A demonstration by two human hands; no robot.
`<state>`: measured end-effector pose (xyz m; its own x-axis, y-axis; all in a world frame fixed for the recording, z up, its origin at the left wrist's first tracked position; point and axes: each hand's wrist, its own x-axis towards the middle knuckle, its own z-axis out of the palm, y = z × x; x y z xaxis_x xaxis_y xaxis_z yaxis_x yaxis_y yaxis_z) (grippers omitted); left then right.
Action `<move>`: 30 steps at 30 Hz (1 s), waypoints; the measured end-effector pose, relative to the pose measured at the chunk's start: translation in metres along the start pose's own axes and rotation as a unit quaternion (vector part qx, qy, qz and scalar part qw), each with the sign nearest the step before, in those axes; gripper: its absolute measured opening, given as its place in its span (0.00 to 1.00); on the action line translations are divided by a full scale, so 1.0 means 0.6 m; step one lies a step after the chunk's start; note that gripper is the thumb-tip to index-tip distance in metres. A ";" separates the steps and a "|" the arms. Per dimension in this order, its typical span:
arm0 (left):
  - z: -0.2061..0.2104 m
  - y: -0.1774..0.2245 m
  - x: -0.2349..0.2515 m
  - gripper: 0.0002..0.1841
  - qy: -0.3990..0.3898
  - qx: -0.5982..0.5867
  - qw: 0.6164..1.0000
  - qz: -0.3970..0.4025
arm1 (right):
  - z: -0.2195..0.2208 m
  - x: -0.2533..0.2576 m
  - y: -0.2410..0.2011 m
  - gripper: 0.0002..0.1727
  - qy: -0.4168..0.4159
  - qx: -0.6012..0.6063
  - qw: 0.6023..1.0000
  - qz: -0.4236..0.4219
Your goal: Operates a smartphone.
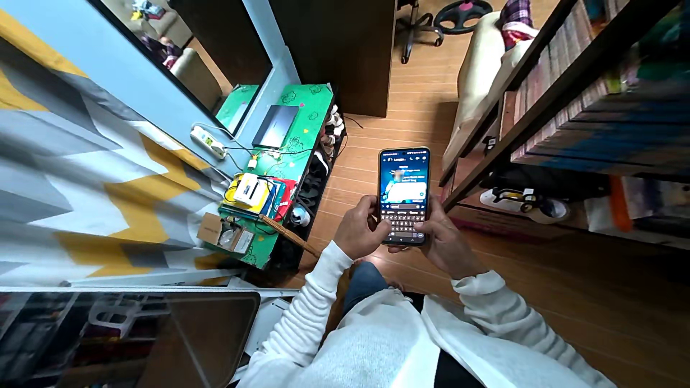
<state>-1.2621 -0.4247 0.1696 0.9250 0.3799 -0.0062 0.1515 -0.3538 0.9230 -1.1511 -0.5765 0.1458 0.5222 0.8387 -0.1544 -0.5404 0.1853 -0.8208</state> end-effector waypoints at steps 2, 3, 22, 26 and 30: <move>0.010 0.004 0.001 0.20 0.022 -0.001 1.000 -0.008 | -0.001 -0.002 0.000 0.38 -0.004 -0.014 1.000 -0.007; 0.015 0.006 0.002 0.21 0.032 -0.002 0.999 -0.017 | 0.000 -0.003 -0.001 0.40 -0.002 -0.022 1.000 -0.010; 0.037 0.020 0.016 0.25 0.005 -0.010 0.999 -0.045 | -0.012 -0.016 -0.009 0.45 0.027 -0.067 0.997 -0.029; 0.018 0.015 0.015 0.22 -0.036 -0.031 0.999 -0.016 | -0.029 -0.017 -0.007 0.34 0.002 0.011 1.000 -0.015; 0.012 0.010 0.016 0.22 -0.048 -0.038 0.998 -0.003 | -0.028 -0.017 -0.010 0.29 0.010 0.021 1.000 -0.009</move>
<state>-1.2499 -0.4291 0.1725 0.9537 0.2974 -0.0450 0.1335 -0.2846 0.9493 -1.1423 -0.5947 0.1431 0.5449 0.8250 -0.1501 -0.5572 0.2225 -0.8000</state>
